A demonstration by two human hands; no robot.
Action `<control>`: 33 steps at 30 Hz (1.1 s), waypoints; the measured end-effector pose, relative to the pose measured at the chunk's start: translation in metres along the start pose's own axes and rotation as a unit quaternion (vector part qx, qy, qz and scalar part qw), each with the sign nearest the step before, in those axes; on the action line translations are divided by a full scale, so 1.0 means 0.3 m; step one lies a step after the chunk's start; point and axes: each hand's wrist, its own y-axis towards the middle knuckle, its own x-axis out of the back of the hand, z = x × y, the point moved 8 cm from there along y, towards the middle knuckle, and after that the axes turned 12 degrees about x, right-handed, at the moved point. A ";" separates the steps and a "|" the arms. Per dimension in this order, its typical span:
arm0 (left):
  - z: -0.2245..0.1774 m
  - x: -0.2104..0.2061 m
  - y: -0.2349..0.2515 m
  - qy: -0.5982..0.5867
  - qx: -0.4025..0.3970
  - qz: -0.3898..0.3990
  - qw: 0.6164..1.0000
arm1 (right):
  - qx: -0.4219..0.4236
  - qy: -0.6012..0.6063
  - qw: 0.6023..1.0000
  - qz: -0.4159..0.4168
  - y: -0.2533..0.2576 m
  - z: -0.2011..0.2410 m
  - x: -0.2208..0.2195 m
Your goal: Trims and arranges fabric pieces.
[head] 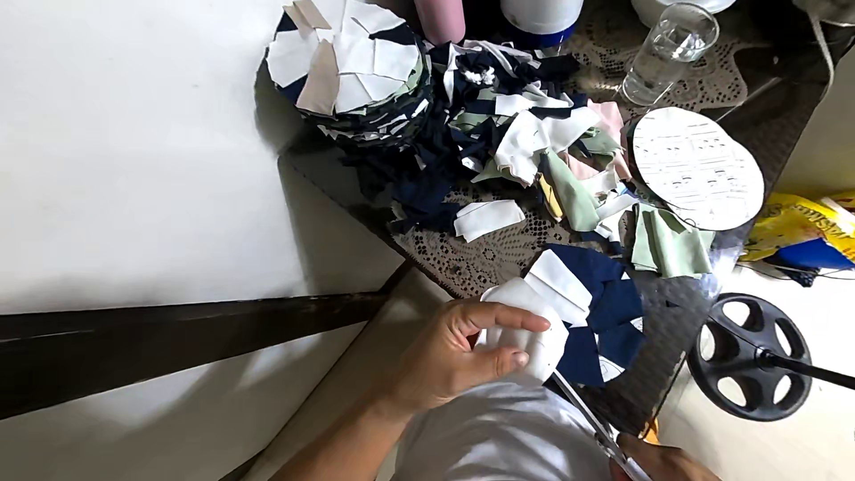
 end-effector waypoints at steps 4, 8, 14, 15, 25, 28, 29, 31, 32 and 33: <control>-0.015 -0.012 -0.015 0.070 -0.013 -0.009 0.997 | -0.005 -0.009 1.000 0.004 0.020 0.010 0.005; -0.026 -0.016 -0.026 0.095 -0.026 -0.015 0.995 | -0.005 -0.019 1.000 0.005 0.036 0.020 0.004; -0.029 -0.013 -0.037 0.105 -0.040 -0.023 0.993 | -0.005 -0.024 1.000 -0.008 0.050 0.027 0.004; -0.028 -0.013 -0.039 0.104 -0.040 -0.024 0.993 | -0.002 -0.024 1.000 -0.011 0.051 0.027 0.003; -0.020 -0.013 -0.042 0.101 -0.040 -0.026 0.994 | 0.013 -0.047 0.999 -0.023 0.053 0.024 0.006; -0.019 -0.013 -0.039 0.099 -0.039 -0.026 0.994 | 0.013 -0.050 0.998 -0.025 0.052 0.020 0.009; -0.019 -0.014 -0.038 0.099 -0.039 -0.025 0.994 | 0.011 -0.050 0.998 -0.025 0.052 0.018 0.010; -0.017 -0.014 -0.037 0.100 -0.039 -0.025 0.994 | 0.009 -0.051 0.998 -0.025 0.050 0.016 0.012; -0.015 -0.015 -0.036 0.101 -0.038 -0.025 0.994 | 0.010 -0.052 0.998 -0.027 0.049 0.015 0.013; -0.013 -0.014 -0.035 0.101 -0.036 -0.025 0.994 | 0.011 -0.054 0.998 -0.028 0.048 0.015 0.014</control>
